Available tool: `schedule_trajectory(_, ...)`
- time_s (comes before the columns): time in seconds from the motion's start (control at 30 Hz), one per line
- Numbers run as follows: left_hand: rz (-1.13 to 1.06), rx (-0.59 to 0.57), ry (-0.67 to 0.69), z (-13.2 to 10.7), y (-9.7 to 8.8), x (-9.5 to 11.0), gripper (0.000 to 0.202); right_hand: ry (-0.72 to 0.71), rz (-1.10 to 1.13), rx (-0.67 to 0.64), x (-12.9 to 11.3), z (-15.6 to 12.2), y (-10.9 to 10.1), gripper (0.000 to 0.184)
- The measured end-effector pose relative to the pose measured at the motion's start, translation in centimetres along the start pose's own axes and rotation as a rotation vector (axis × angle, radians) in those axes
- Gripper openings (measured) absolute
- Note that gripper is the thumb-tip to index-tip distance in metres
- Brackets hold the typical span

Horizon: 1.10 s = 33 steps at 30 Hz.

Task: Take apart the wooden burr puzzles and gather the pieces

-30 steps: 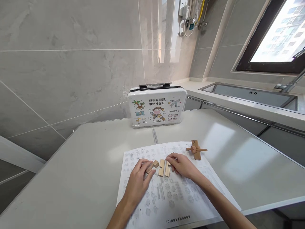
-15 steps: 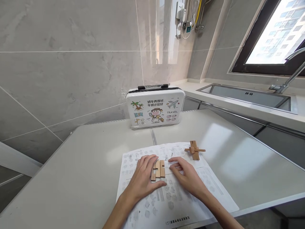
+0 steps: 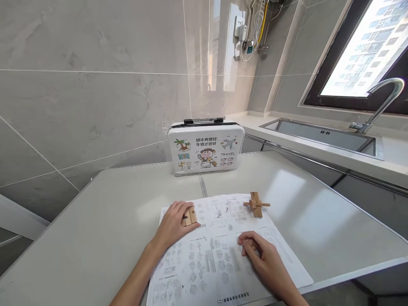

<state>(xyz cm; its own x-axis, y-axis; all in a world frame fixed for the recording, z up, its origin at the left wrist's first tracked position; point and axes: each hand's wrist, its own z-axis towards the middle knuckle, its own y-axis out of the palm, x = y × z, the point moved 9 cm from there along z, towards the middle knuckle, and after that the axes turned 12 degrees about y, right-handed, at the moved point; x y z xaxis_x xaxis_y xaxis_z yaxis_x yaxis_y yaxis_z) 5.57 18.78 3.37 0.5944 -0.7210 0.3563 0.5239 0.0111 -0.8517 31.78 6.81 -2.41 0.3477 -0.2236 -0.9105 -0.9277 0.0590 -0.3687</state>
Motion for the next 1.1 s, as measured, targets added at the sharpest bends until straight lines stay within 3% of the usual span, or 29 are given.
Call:
schedule_trajectory(0.1, 0.066, 0.039, -0.052, -1.5, -2.0, -3.2, 0.055, -0.004, 0.012, 0.02, 0.0, 0.0, -0.1, 0.031)
schedule_trajectory(0.23, 0.113, 0.059, -0.07, -2.7, -3.3, -5.5, 0.053, -0.003, 0.016, 0.042, 0.3, 0.1, -0.2, 0.03)
schedule_trajectory(0.47, 0.127, 0.076, -0.08, -3.0, -3.3, -5.7, 0.051, 0.001, -0.005, 0.043, 0.9, 0.2, -0.3, 0.034)
schedule_trajectory(0.6, 0.158, 0.138, -0.109, -3.4, -3.9, -5.5, 0.074, -0.003, 0.012, 0.055, 0.7, 0.0, -0.4, 0.035)
schedule_trajectory(0.7, 0.19, 0.18, -0.075, -3.3, -4.5, -4.2, 0.078, -0.002, 0.016, 0.054, 0.6, 0.0, -0.4, 0.037)
schedule_trajectory(0.83, 0.161, 0.234, 0.049, -1.9, -4.6, -0.5, 0.059, 0.011, 0.011, 0.051, 0.9, 0.0, -0.4, 0.037)
schedule_trajectory(0.93, 0.076, 0.136, 0.176, 0.2, -2.6, 3.1, 0.039, 0.013, 0.012, 0.06, 0.9, 0.0, -0.5, 0.038)
schedule_trajectory(1.1, -0.074, -0.104, 0.286, 2.8, 2.7, 7.3, 0.013, -0.013, 0.02, 0.079, 0.3, 0.0, -0.6, 0.041)
